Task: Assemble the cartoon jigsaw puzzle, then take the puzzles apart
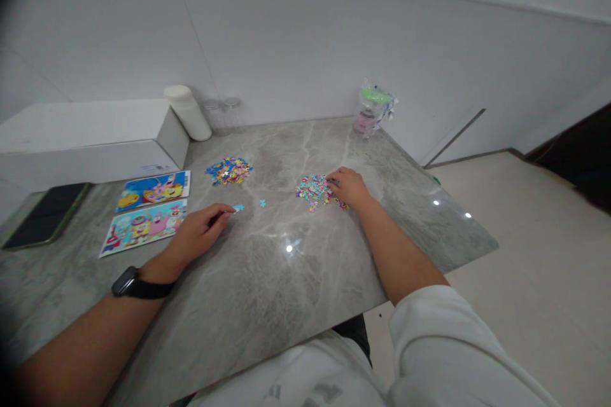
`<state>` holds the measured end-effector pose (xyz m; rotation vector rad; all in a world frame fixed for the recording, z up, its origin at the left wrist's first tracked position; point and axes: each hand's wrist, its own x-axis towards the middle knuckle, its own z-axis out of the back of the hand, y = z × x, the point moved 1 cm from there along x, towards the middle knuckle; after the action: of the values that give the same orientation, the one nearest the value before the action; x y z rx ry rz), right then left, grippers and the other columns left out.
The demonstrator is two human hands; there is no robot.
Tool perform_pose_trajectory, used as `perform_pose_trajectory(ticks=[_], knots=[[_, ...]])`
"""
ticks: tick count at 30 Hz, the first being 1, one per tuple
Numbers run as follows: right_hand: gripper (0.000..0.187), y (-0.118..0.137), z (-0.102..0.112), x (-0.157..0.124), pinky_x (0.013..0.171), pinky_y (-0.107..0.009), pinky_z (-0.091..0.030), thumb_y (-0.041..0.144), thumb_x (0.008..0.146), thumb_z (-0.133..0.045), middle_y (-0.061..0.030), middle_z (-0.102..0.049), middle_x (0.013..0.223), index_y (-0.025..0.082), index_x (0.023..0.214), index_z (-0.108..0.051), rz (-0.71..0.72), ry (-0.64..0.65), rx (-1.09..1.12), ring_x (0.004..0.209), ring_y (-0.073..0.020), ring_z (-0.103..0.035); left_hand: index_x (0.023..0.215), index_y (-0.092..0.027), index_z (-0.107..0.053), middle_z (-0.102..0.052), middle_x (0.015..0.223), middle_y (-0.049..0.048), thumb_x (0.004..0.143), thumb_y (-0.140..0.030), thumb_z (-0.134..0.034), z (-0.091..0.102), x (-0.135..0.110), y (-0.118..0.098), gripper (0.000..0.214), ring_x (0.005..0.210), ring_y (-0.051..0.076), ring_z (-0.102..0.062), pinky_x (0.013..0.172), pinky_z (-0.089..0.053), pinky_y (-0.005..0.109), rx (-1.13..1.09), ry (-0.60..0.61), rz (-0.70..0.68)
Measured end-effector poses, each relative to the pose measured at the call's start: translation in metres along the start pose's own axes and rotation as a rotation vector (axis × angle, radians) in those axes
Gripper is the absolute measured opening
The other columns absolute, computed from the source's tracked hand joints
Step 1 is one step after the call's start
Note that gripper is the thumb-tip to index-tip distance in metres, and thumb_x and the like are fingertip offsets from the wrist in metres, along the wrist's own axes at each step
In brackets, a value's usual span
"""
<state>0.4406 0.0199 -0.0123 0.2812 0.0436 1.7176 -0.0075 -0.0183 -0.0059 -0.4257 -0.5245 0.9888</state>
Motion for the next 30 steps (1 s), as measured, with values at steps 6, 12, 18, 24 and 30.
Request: perform_pose_trajectory(ticks=[6, 12, 18, 24, 30], knots=[[0.02, -0.012, 0.003, -0.001, 0.09, -0.033, -0.048, 0.04, 0.093, -0.073, -0.0093, -0.073, 0.108, 0.023, 0.102, -0.08, -0.106, 0.043, -0.034, 0.103, -0.0244, -0.066, 0.118, -0.021, -0.073, -0.076, 0.089, 0.0027, 0.104, -0.04, -0.047, 0.0, 0.0, 0.001, 0.035, 0.079, 0.02, -0.07, 0.072, -0.049, 0.029, -0.001, -0.003, -0.002], [0.027, -0.024, 0.0, -0.002, 0.092, -0.035, -0.049, 0.04, 0.092, -0.073, -0.0098, -0.072, 0.115, 0.025, 0.114, -0.079, -0.131, 0.058, -0.047, 0.107, -0.025, -0.066, 0.118, -0.021, -0.073, -0.076, 0.089, 0.003, 0.104, -0.04, -0.047, 0.001, 0.001, -0.001, 0.035, 0.079, 0.02, -0.07, 0.072, -0.049, 0.029, -0.005, -0.008, -0.009], [0.021, -0.028, -0.002, 0.0, 0.089, -0.033, -0.05, 0.039, 0.092, -0.072, -0.01, -0.073, 0.11, 0.024, 0.105, -0.08, -0.134, 0.092, -0.056, 0.102, -0.024, -0.066, 0.116, -0.021, -0.073, -0.076, 0.087, 0.0026, 0.103, -0.039, -0.048, 0.001, 0.0, -0.001, 0.034, 0.076, 0.02, -0.069, 0.072, -0.049, 0.029, 0.001, -0.007, -0.009], [0.016, -0.035, -0.001, 0.0, 0.086, -0.031, -0.049, 0.03, 0.092, -0.07, -0.009, -0.073, 0.108, 0.022, 0.102, -0.08, -0.127, 0.094, -0.009, 0.096, -0.0211, -0.066, 0.116, -0.021, -0.073, -0.076, 0.088, 0.0029, 0.103, -0.04, -0.047, 0.001, 0.0, -0.002, 0.034, 0.077, 0.02, -0.069, 0.073, -0.05, 0.029, 0.0, -0.011, -0.016], [0.031, -0.039, 0.005, -0.005, 0.089, -0.03, -0.049, 0.019, 0.094, -0.062, -0.0092, -0.074, 0.109, 0.022, 0.119, -0.079, -0.108, 0.041, 0.043, 0.095, -0.0193, -0.066, 0.116, -0.021, -0.072, -0.075, 0.086, 0.0026, 0.104, -0.041, -0.047, 0.001, 0.001, -0.001, 0.034, 0.079, 0.02, -0.07, 0.074, -0.05, 0.029, 0.001, -0.008, -0.021]])
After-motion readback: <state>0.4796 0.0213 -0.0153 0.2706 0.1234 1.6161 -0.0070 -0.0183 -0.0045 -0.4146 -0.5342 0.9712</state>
